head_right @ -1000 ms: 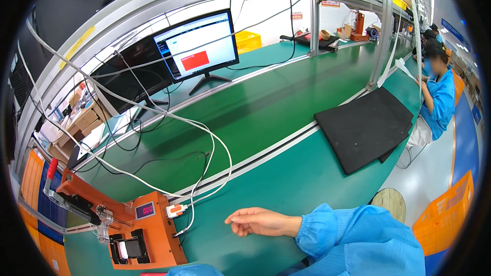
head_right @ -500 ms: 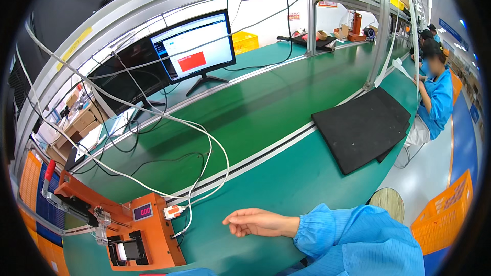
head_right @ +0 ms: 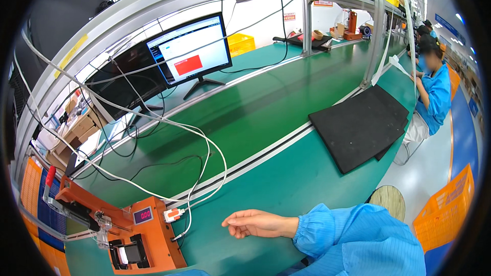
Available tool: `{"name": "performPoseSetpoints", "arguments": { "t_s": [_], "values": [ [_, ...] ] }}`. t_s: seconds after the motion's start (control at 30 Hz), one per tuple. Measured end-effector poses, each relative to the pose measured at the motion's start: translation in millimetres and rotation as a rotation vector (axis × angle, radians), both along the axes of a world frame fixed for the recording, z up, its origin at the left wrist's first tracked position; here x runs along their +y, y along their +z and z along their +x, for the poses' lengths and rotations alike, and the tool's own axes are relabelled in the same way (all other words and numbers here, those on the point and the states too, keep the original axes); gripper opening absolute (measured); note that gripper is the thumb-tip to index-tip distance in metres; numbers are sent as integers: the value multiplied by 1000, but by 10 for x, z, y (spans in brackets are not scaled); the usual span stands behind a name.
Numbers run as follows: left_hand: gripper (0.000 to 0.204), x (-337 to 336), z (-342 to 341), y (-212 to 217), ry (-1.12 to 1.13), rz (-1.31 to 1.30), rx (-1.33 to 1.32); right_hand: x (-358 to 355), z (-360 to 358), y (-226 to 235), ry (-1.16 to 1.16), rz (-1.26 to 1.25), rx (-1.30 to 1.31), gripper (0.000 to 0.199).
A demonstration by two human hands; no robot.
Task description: The person peels a protective film from a phone, places the phone into a pressing fixture, and presses it with a manual lever press. The person then sets the phone on the table and repositions a black mat on the workbench.
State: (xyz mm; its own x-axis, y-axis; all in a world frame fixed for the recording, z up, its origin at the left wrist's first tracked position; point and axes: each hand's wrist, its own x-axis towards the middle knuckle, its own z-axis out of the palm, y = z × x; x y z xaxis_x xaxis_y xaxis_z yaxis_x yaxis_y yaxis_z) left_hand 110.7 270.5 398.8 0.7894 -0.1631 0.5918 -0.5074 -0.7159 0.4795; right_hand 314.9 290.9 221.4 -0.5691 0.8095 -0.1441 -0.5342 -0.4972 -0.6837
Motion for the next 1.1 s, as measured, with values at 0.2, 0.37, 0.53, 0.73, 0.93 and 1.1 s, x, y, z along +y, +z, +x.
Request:
{"name": "performPoseSetpoints", "arguments": {
  "t_s": [0.2, 0.37, 0.53, 0.73, 0.93, 1.1],
  "values": [
    [24, 26, -57, 21, 11, -20, -32, -5, 1, 21, 0, -11, -5, 29],
    [25, 13, -102, 68, 15, -35, -57, -1, 0, 19, -1, -16, -16, 29],
    [26, 5, -128, 107, 18, -51, -84, -3, -4, -14, -2, -10, -13, 29],
    [27, 11, -150, 146, 23, -72, -116, -4, -4, -18, 2, 22, -26, 29],
    [28, -84, -163, 234, 36, -91, -144, 6, -27, -9, 15, 15, -24, 29],
    [39, -309, -48, -177, 182, -274, -569, -5, 1, 26, 2, 7, -39, 29]
  ]
}}
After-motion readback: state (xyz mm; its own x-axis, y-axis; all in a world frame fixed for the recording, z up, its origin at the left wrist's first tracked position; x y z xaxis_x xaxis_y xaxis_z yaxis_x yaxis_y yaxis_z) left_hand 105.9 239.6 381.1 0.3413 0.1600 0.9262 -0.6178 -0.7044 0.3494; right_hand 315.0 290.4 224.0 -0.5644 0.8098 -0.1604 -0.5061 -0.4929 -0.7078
